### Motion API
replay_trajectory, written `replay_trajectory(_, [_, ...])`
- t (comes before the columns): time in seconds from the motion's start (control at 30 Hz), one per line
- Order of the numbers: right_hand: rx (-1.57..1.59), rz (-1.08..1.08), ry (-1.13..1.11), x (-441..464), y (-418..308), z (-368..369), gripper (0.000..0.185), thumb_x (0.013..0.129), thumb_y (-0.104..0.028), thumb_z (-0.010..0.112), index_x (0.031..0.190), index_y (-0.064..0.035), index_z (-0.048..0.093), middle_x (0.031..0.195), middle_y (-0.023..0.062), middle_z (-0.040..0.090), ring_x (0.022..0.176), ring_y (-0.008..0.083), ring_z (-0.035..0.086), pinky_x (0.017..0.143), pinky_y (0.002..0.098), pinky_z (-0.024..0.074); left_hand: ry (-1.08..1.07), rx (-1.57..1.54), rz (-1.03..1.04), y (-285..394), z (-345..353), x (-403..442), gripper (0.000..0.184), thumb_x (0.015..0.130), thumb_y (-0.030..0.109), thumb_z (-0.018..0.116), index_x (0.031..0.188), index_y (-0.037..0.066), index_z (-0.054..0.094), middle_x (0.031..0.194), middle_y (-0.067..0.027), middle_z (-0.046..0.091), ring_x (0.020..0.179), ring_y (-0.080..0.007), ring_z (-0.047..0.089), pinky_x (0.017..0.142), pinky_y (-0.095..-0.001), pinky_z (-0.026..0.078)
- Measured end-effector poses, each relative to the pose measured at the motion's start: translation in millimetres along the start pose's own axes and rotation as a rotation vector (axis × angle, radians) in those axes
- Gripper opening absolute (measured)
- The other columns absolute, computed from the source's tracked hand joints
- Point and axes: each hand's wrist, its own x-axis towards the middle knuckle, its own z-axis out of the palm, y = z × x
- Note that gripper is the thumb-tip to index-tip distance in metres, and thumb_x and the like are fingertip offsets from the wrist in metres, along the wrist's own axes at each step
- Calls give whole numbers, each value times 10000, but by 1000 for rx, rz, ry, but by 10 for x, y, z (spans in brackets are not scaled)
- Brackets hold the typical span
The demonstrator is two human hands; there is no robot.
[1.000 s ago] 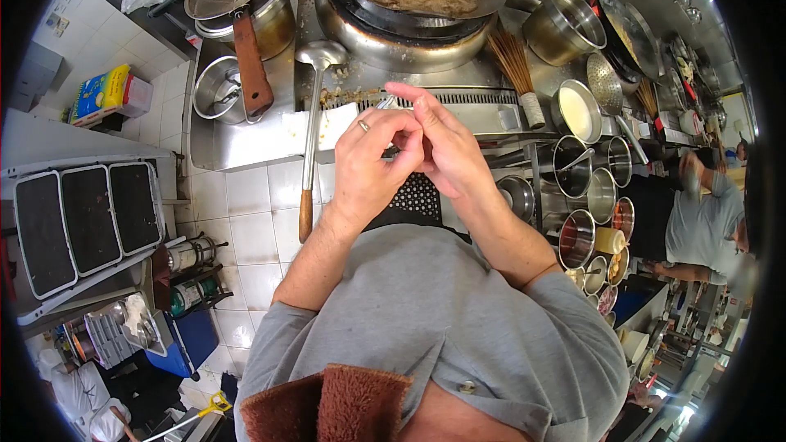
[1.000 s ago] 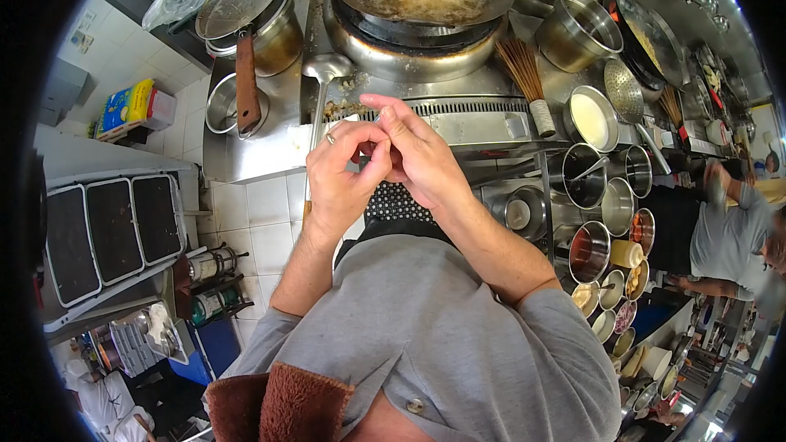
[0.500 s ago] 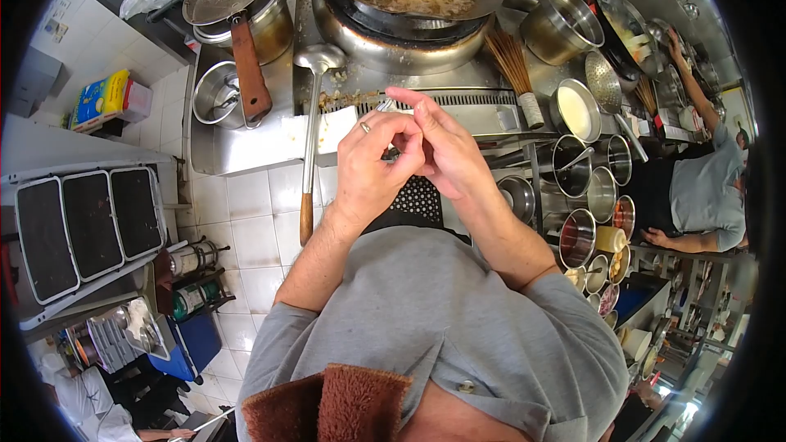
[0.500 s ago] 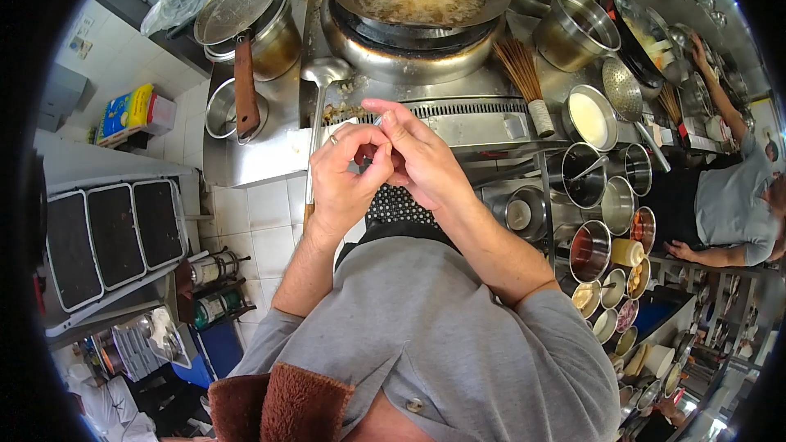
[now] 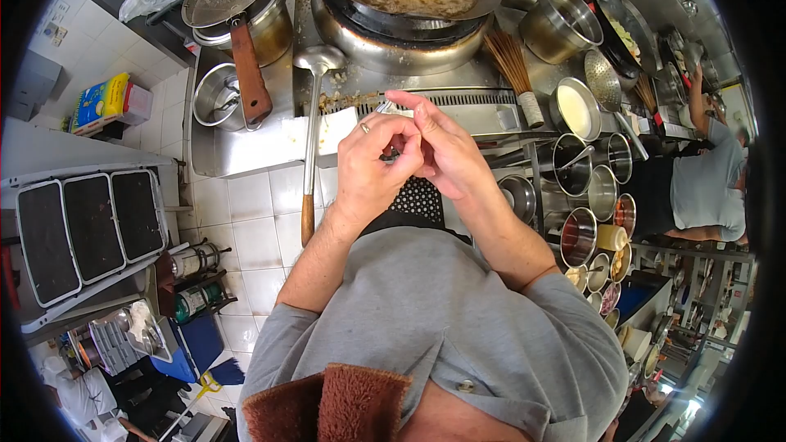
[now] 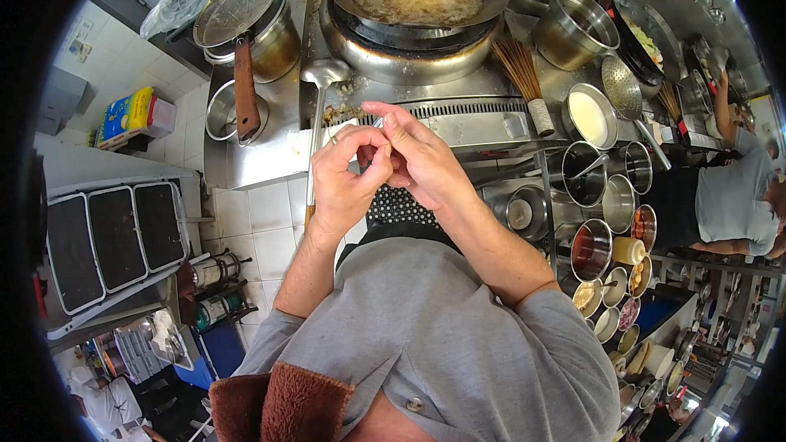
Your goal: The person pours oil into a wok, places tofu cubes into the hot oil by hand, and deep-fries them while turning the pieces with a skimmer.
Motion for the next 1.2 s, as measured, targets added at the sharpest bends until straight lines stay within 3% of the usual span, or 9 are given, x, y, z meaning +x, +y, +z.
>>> replay_trajectory(0.23, [-7, 15, -16, 17, 15, -25, 455, 980, -383, 457, 1292, -53, 472, 825, 10, 537, 625, 31, 441, 431, 159, 298, -13, 1, -22, -33, -22, 0, 121, 745, 9, 680, 848, 38, 623, 760, -45, 626, 609, -134, 573, 540, -255, 468])
replay_trajectory(0.43, [116, 114, -82, 47, -6, -90, 515, 972, -442, 435, 1322, -65, 440, 826, -4, 519, 597, 29, 387, 417, 144, 294, 18, -210, -128, -139, -20, -33, 79, 777, 12, 673, 830, 17, 614, 739, -40, 641, 607, -98, 581, 567, -235, 471])
replay_trajectory(0.5, [200, 167, -111, 43, -57, -70, 542, 966, -468, 424, 1327, -63, 433, 825, -8, 506, 601, 29, 388, 413, 140, 298, -1, -290, -197, -117, -68, -59, 44, 892, -23, 568, 936, -15, 568, 856, -46, 614, 774, -114, 597, 718, -241, 483])
replay_trajectory(0.73, [310, 279, -137, 39, -116, -38, 726, 912, -613, 368, 1372, -51, 390, 780, -14, 494, 566, 21, 394, 377, 120, 313, -33, -455, -182, -35, -113, -97, 39, 919, -37, 510, 934, -2, 515, 903, -50, 565, 870, -132, 578, 806, -266, 462])
replay_trajectory(0.8, [314, 280, -142, 39, -117, -32, 731, 910, -615, 367, 1370, -48, 390, 778, -12, 501, 566, 20, 401, 379, 119, 317, 26, -425, -98, -37, -103, -91, 63, 860, -23, 579, 891, 13, 537, 878, -86, 660, 806, -124, 625, 676, -235, 483])
replay_trajectory(0.87, [317, 283, -148, 29, -127, -18, 735, 908, -618, 366, 1369, -45, 390, 775, -11, 508, 567, 19, 408, 380, 117, 322, 14, -376, -54, -29, -120, -73, 81, 850, -29, 588, 895, 17, 539, 878, -85, 661, 800, -125, 625, 668, -234, 482])
replay_trajectory(0.93, [321, 261, -156, 17, -146, 7, 629, 952, -536, 362, 1327, -36, 431, 801, 1, 497, 589, 37, 404, 395, 142, 322, 2, -326, -10, -10, -122, -71, 99, 839, -36, 597, 898, 20, 541, 878, -83, 662, 793, -125, 624, 659, -233, 482])
replay_trajectory(1.0, [337, 246, -167, 16, -127, -14, 607, 961, -517, 361, 1322, -35, 440, 799, 9, 511, 586, 37, 408, 398, 144, 324, 0, -417, -1, 14, -93, -85, 142, 833, -98, 597, 919, -1, 539, 935, -99, 606, 877, -163, 605, 778, -277, 475])
replay_trajectory(1.2, [341, 212, -155, -5, -110, -1, 552, 982, -468, 366, 1308, -32, 460, 804, 35, 542, 568, 34, 411, 406, 148, 331, -3, -286, -40, 33, -91, -74, 135, 801, -80, 659, 886, 0, 592, 908, -91, 649, 808, -148, 607, 720, -263, 476])
